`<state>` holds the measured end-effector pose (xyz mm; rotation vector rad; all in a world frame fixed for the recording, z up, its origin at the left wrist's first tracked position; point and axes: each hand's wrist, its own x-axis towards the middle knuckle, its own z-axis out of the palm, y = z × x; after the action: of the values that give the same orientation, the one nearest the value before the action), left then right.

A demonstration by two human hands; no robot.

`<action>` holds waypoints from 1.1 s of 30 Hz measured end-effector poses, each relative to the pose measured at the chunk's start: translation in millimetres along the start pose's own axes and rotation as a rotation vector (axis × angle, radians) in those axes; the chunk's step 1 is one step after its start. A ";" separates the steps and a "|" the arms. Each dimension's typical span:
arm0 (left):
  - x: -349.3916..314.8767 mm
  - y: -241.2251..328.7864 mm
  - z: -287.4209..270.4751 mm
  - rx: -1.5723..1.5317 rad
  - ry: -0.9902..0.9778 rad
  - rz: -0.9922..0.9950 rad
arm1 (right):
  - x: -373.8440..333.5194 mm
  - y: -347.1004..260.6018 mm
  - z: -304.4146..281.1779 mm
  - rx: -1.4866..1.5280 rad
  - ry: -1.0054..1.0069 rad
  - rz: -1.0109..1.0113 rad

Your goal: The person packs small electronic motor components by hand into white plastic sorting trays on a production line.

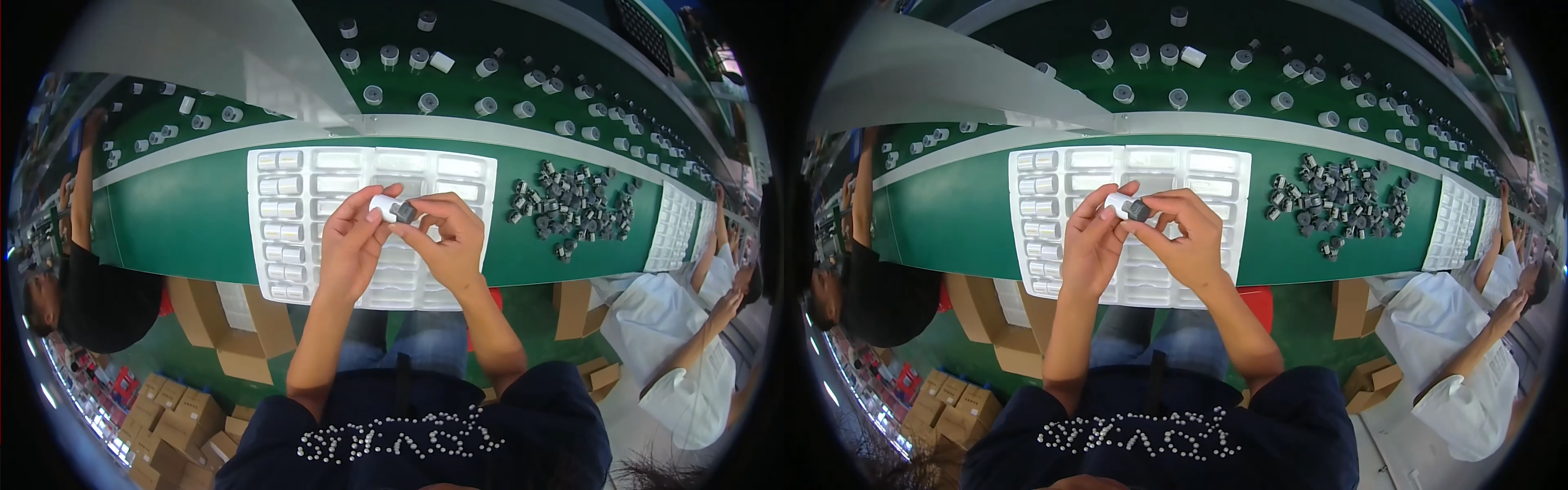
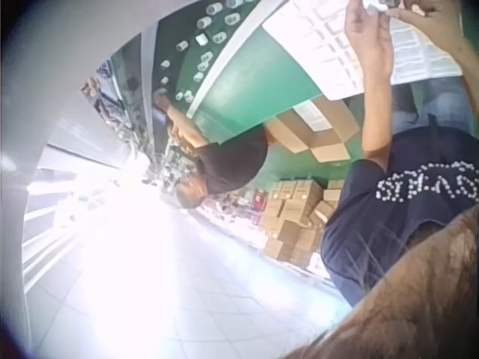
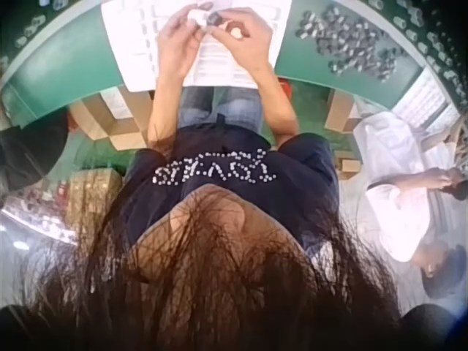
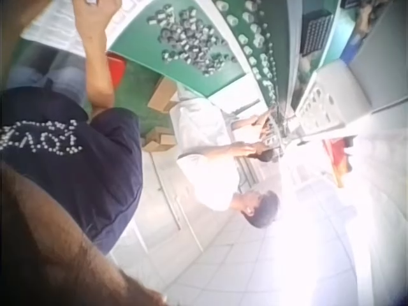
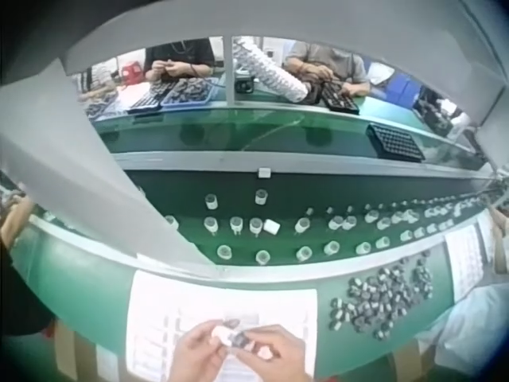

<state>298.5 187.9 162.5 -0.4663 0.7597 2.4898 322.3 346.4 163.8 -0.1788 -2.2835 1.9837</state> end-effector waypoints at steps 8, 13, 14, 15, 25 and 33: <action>2.4 -22.8 -3.1 -0.002 0.064 0.050 | 10.6 1.4 -18.3 -0.325 -0.087 -0.267; -2.8 -32.3 4.0 0.135 0.106 0.044 | 11.7 -1.6 -17.3 -0.432 -0.152 -0.271; -1.6 -31.9 0.4 0.129 0.104 0.044 | 8.4 1.4 -15.0 -0.436 -0.199 -0.254; 0.1 -30.7 -7.2 0.308 0.092 0.014 | 7.0 3.0 -12.2 -0.440 -0.245 -0.237; -7.1 -30.8 -39.4 0.815 0.167 0.059 | 43.9 31.0 -20.2 -0.402 -0.416 -0.402; -60.3 23.2 -76.6 1.895 0.076 0.540 | 309.0 88.1 -92.2 -0.820 -0.054 -0.299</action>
<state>348.8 104.5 139.1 0.4159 2.8288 1.0059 33.6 498.6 91.5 0.1497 -2.8083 0.8471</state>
